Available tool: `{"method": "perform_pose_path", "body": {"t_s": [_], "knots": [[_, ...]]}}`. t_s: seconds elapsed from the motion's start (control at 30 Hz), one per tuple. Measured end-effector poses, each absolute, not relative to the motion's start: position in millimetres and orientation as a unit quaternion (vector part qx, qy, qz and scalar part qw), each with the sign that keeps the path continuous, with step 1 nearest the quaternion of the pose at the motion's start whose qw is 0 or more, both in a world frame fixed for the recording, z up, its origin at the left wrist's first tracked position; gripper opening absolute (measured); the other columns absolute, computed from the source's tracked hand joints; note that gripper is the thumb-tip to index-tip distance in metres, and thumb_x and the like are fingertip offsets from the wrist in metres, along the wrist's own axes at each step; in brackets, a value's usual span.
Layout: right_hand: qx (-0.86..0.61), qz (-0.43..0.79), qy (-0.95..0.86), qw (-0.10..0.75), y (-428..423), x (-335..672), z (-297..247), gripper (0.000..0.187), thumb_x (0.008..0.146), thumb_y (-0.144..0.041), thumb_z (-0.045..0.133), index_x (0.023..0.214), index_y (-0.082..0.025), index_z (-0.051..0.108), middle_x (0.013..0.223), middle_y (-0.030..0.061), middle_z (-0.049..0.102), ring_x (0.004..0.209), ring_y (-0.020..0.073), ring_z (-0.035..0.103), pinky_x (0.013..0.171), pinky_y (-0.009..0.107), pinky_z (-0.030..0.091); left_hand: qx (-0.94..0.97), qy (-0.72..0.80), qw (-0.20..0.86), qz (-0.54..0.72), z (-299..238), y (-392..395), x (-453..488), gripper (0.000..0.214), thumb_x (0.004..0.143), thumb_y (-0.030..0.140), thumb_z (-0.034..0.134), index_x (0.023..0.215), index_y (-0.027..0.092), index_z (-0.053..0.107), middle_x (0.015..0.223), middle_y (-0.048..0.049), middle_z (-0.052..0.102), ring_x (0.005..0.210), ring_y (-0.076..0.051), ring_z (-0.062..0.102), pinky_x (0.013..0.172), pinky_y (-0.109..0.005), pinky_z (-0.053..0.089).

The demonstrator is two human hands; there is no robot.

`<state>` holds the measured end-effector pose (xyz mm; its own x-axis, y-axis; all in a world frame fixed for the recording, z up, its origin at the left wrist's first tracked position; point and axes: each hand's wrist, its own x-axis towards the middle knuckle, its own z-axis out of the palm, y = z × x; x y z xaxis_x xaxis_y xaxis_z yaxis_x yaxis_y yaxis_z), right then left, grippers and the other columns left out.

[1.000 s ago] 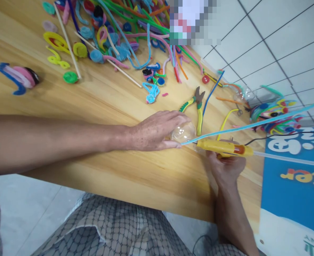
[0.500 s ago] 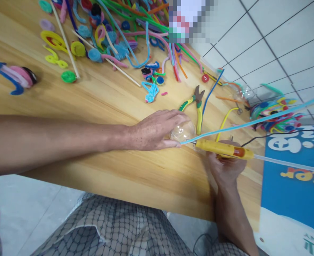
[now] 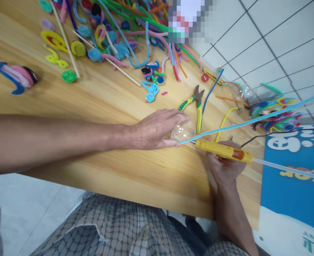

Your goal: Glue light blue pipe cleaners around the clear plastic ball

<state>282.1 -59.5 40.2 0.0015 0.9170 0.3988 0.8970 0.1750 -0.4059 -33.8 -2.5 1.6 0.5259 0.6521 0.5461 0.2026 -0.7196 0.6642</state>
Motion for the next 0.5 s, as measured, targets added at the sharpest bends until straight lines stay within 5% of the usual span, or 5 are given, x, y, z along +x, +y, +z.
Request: {"method": "perform_pose_path", "body": {"t_s": [0.5], "knots": [[-0.575,0.004,-0.736,0.358,-56.2,273.4,43.3,0.018,0.073,-0.014,0.079,0.083,-0.023,0.067,0.073,-0.0029,0.071,0.061,0.0166,0.065,0.059,0.029,0.055,0.831,0.253,0.276,0.411,1.9,-2.4,-34.3,0.061,0.096,0.033,0.087,0.147,0.023,0.055,0.150,-0.0181,0.070,0.140,-0.034,0.069,0.115,-0.052,0.057]]}}
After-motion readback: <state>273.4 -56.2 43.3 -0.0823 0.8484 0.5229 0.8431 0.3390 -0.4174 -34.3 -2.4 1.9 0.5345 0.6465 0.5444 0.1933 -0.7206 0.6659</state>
